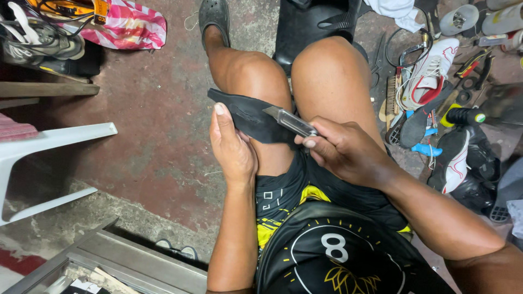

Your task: The person uses a utility knife to trim the edges of a black leather shoe part, then uses scissors to cut along the material and continues trimming with the knife.

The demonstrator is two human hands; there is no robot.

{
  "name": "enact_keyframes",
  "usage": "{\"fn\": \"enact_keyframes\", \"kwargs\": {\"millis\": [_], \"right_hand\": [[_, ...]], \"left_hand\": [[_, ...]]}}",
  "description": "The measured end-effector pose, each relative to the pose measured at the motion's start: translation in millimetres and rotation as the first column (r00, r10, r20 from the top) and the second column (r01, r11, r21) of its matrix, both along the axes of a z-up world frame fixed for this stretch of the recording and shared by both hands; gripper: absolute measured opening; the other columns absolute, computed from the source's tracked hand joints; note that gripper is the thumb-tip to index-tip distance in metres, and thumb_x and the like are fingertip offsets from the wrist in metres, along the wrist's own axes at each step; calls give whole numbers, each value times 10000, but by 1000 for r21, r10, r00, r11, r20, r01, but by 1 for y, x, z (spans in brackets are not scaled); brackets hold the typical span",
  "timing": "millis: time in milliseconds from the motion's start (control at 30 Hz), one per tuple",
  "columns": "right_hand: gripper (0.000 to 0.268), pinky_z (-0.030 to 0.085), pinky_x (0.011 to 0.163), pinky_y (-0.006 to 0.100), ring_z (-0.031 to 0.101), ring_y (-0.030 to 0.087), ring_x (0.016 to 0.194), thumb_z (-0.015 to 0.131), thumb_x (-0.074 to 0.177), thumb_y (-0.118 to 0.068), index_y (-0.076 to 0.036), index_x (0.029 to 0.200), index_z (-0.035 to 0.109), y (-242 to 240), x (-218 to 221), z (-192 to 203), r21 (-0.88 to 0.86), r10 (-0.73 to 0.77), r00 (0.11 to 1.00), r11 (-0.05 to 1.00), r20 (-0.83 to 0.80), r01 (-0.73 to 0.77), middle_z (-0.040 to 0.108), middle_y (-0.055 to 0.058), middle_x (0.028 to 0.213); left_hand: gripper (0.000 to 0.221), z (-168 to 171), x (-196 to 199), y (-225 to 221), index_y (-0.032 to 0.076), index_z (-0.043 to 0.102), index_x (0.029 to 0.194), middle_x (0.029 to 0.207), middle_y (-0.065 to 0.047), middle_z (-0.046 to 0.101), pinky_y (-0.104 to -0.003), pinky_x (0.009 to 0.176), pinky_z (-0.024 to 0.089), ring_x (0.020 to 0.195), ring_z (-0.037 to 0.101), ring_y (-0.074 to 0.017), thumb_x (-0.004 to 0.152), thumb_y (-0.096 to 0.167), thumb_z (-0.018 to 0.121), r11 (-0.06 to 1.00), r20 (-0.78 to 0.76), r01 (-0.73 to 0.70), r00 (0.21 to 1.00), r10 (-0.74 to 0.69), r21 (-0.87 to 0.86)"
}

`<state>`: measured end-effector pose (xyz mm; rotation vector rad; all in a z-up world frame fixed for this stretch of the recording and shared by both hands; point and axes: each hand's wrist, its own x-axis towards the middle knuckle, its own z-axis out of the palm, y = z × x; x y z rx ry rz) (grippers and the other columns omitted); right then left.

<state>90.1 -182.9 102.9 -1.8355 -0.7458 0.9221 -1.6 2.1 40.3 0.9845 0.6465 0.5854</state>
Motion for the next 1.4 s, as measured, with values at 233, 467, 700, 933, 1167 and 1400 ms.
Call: {"fn": "enact_keyframes", "kwargs": {"millis": [233,467,700,933,1167,1400], "right_hand": [[125,509,658,424,697,345,803,592,1005,-144,-35,1054,626,4,1,3,43,77,938,994,338,-97,667,137,849],[144,488,629,469,678,388,770,612,996,-165,-32,1049,602,8,2,8,-27,93,926,996,367,-89,656,159,806],[166,447,557,528,624,438,659,612,1010,-182,-32,1001,542,10,-5,16,-73,74,854,996,516,-42,619,188,723],[195,430,517,543,600,445,589,609,1014,-196,-32,967,515,14,-8,18,-221,116,821,975,559,13,616,183,660],[145,543,650,349,642,205,687,516,1121,-154,-48,1135,614,6,-4,15,93,-226,945,973,236,209,651,44,843],[247,402,651,313,473,143,741,696,1004,-191,-79,1215,634,30,-27,-41,-6,-416,798,888,-435,460,547,11,868]], "left_hand": [[282,6,5,-5,72,544,1041,939,49,539,-213,780,428,877,479,-35,1145,316,448,985,29,2,1000,-7,175],[288,9,7,-5,84,525,1016,858,78,462,-195,657,361,778,411,-7,1155,329,459,966,-45,10,999,2,258],[344,10,14,-3,60,561,1006,777,39,471,-249,605,403,696,439,-62,1133,351,430,864,-226,53,971,72,501],[317,0,28,-4,21,531,1007,777,-32,449,-325,676,414,733,435,-129,1160,275,421,733,-235,71,964,124,677],[378,17,15,17,33,485,914,791,-5,431,-284,670,399,761,411,-91,1219,254,457,778,-196,66,978,75,625],[304,27,-14,26,88,558,965,763,37,537,-215,535,383,614,457,-41,1154,297,444,962,-199,167,972,-125,215]]}}
